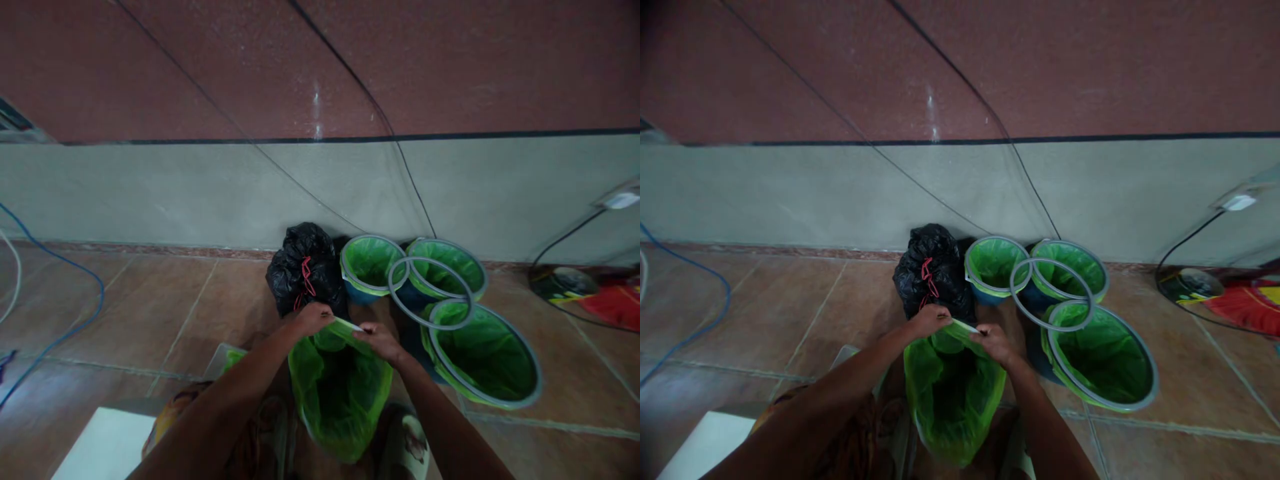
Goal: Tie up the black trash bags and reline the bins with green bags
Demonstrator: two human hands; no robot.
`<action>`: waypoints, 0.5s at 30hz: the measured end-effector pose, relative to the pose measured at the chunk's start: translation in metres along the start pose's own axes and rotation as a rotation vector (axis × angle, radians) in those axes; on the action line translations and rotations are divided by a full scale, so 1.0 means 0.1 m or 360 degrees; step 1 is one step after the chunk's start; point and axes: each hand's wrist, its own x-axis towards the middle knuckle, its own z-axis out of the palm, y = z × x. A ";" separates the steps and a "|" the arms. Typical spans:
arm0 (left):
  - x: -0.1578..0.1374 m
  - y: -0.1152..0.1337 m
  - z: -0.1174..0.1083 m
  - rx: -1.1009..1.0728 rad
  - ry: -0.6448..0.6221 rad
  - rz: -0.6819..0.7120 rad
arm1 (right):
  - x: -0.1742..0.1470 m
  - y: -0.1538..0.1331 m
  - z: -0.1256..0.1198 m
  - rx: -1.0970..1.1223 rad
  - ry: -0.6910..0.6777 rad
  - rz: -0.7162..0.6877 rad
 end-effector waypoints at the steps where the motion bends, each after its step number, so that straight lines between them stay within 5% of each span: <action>1: 0.00 -0.03 0.00 0.0069 0.0003 -0.0011 | 0.01 0.04 -0.02 -0.0011 0.0049 0.0000; 15: 0.14 -0.32 0.05 0.0186 0.0230 -0.0416 | 0.20 0.36 0.05 -0.0615 0.0654 0.0201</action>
